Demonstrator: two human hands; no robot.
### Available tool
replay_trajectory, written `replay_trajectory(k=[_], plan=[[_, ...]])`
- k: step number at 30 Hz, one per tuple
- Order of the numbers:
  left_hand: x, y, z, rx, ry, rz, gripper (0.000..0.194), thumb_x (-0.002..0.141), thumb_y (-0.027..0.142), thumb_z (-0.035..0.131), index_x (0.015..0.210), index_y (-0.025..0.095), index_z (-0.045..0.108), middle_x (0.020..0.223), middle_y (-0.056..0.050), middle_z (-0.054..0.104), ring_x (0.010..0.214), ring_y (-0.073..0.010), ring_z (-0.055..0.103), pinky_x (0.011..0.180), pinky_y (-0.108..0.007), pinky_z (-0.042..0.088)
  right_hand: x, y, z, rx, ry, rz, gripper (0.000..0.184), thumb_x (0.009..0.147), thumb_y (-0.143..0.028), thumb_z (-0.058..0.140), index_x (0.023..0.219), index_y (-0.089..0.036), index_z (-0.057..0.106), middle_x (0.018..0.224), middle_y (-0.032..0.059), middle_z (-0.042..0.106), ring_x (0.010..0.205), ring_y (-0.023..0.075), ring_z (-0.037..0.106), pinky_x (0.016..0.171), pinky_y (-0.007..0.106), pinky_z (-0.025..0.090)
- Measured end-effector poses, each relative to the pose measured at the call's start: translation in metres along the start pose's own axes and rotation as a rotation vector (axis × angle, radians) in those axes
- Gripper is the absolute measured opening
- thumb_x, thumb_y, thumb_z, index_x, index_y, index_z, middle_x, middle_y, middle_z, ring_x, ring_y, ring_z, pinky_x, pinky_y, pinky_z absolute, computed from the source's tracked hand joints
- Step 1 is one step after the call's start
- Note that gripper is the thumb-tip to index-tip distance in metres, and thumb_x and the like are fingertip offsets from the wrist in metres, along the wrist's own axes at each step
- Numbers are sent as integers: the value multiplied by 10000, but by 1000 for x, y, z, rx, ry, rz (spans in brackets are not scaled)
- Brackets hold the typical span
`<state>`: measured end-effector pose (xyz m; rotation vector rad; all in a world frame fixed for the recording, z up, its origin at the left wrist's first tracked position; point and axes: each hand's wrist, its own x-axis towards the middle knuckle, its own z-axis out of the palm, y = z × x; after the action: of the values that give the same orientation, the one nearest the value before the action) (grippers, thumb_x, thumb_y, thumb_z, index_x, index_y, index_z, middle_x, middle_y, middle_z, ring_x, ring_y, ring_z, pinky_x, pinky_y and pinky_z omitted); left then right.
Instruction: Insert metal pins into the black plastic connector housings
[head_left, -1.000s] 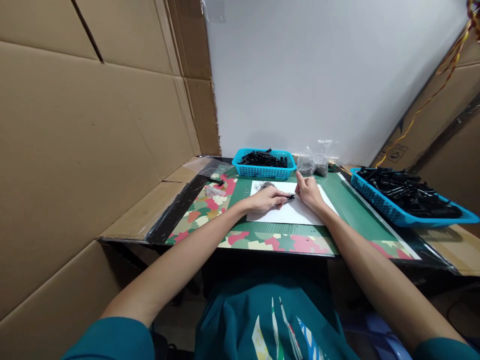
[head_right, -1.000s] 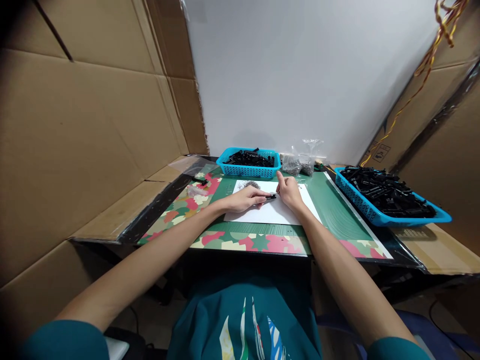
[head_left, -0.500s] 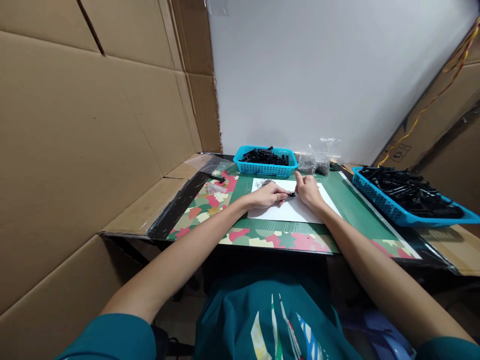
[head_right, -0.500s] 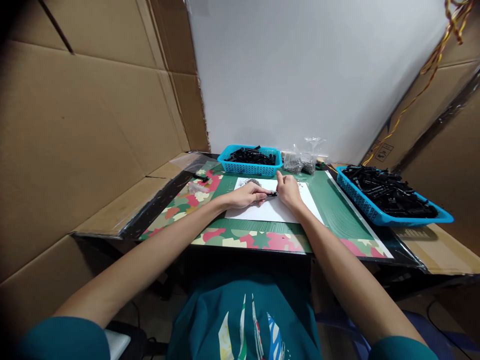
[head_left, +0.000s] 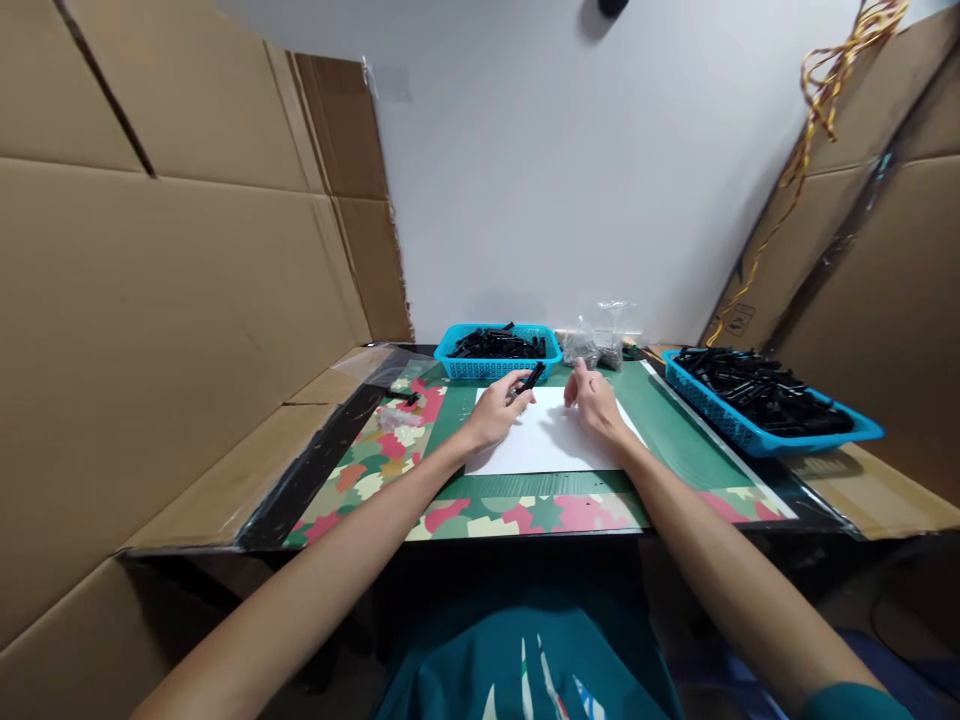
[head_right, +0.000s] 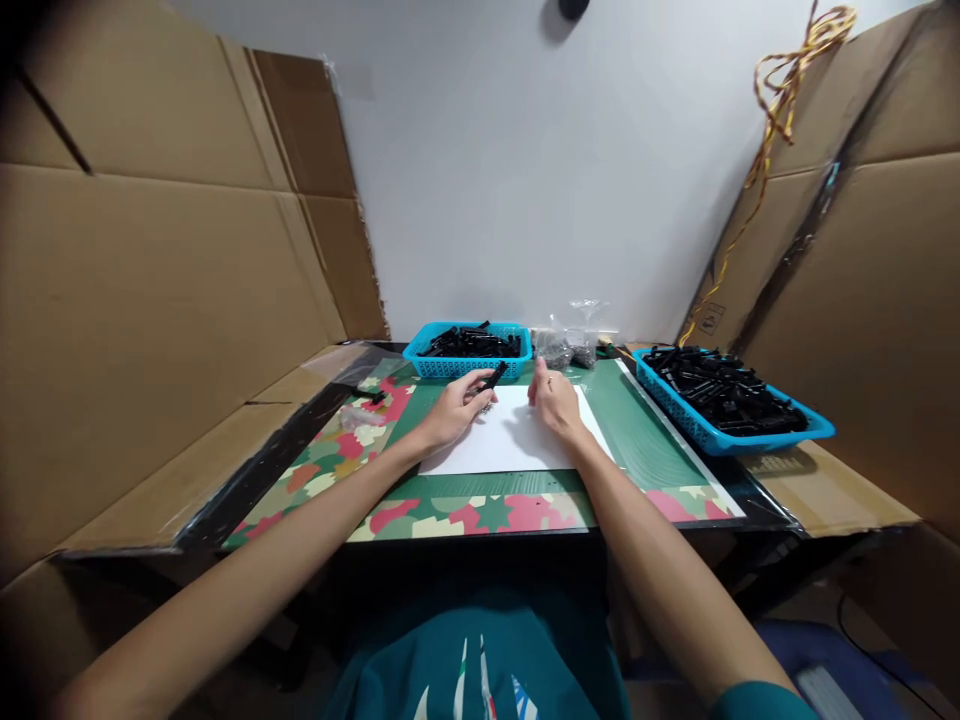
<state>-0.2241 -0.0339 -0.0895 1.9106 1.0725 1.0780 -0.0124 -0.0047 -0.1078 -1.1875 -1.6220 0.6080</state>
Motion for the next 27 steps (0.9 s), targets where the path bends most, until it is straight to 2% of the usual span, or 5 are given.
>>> replay_trajectory(k=[7,11,15,20,27], plan=[[-4,5,-3,23,-143,0,563,965,429,607,1466,174,572,1069,-89,739,598,-107,534,580,-265,499,3,-8,-2,64,-139,-184,552,1010,-729,387,872,-230,580,658,-14,560,611,162,506,588,262,383],[-5,5,-5,150,-158,22,540,988,453,577,1469,208,591,1166,-102,732,756,-164,631,687,-296,533,4,-11,-3,68,-253,-160,511,953,-706,517,838,-215,600,608,-28,535,572,152,480,568,259,363],[-6,8,-5,307,-65,114,542,992,449,579,1498,256,550,1344,-101,648,916,-195,638,835,-334,534,5,-27,-23,32,-102,-176,472,939,-664,536,804,-217,607,677,18,603,606,173,535,575,269,388],[-8,5,-3,354,-44,110,490,1006,360,515,1476,227,541,1239,-84,614,828,-171,613,813,-337,521,-23,-35,-124,-229,403,-91,465,881,-649,604,752,-206,659,675,73,641,616,202,541,567,301,363],[-4,4,-2,407,-140,125,384,1007,370,503,1321,226,671,1259,-90,660,950,-226,651,874,-372,506,-92,0,-280,2,858,567,347,848,-404,783,624,-205,608,446,-33,373,429,120,287,475,333,187]])
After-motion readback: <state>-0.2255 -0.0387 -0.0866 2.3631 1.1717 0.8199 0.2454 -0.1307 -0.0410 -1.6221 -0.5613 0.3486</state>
